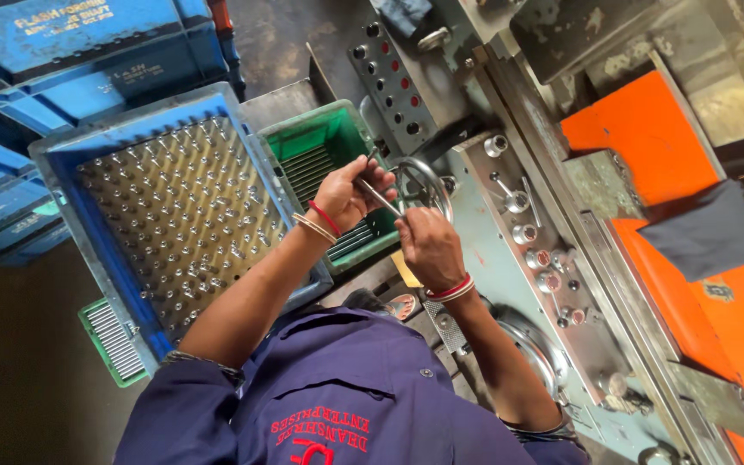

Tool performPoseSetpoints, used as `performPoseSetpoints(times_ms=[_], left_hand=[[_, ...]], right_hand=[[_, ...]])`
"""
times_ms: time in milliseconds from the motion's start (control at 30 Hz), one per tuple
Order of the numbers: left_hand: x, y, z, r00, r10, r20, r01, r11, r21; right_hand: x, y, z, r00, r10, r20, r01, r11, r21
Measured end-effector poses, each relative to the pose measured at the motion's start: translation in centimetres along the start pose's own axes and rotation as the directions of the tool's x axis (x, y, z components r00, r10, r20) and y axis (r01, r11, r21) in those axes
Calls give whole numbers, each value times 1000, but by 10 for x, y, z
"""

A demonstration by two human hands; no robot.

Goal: The person repeatedly picks small metal parts from a blue tray, places them into a machine, and operates a lever to process them. The person then removes the processed parts and places them into a green tray.

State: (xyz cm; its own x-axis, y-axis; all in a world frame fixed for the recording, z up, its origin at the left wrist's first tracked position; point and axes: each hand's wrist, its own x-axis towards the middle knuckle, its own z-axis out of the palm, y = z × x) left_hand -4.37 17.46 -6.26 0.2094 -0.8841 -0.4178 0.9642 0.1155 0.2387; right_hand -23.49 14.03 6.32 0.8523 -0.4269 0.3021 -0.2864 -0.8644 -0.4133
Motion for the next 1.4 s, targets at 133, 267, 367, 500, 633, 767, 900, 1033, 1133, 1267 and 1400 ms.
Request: performPoseSetpoints(times_ms=[133,267,367,500,633,767,900,1033,1133,1267,1400], left_hand=[[-9,-14,19,906,407,116,-423,860,283],[-47,-10,47,552,665,502,-654,-28,756],[-70,-2,63,606,599,524,-596,-95,798],[-74,7,70,739,523,424,-502,9,865],[-65,12,69,857,379,350,-459,252,852],[-64,19,72,976,173,130,-191,405,894],[-74,21,85,994,79,71,-99,434,895],[-90,7,102,861,325,390,-470,218,856],[-95,3,107,704,432,564,-688,217,692],[-69,-4,100,806,364,467,-589,408,698],[-11,2,70,990,103,96,-129,935,330]], right_hand=[[-5,1,-4,992,76,101,-89,987,135],[-3,14,-18,958,200,206,-258,916,307],[2,24,-29,979,60,197,-133,913,386],[8,24,-40,992,-49,114,26,980,197],[17,15,-45,955,-295,11,295,955,3],[20,14,-47,914,-403,40,402,890,-218],[11,17,-39,947,-319,42,320,947,-34],[-8,11,-17,951,179,252,-309,591,746],[-20,3,0,924,243,295,-362,312,878],[-20,13,12,914,374,158,-241,186,952],[-40,48,11,885,261,-385,48,772,634]])
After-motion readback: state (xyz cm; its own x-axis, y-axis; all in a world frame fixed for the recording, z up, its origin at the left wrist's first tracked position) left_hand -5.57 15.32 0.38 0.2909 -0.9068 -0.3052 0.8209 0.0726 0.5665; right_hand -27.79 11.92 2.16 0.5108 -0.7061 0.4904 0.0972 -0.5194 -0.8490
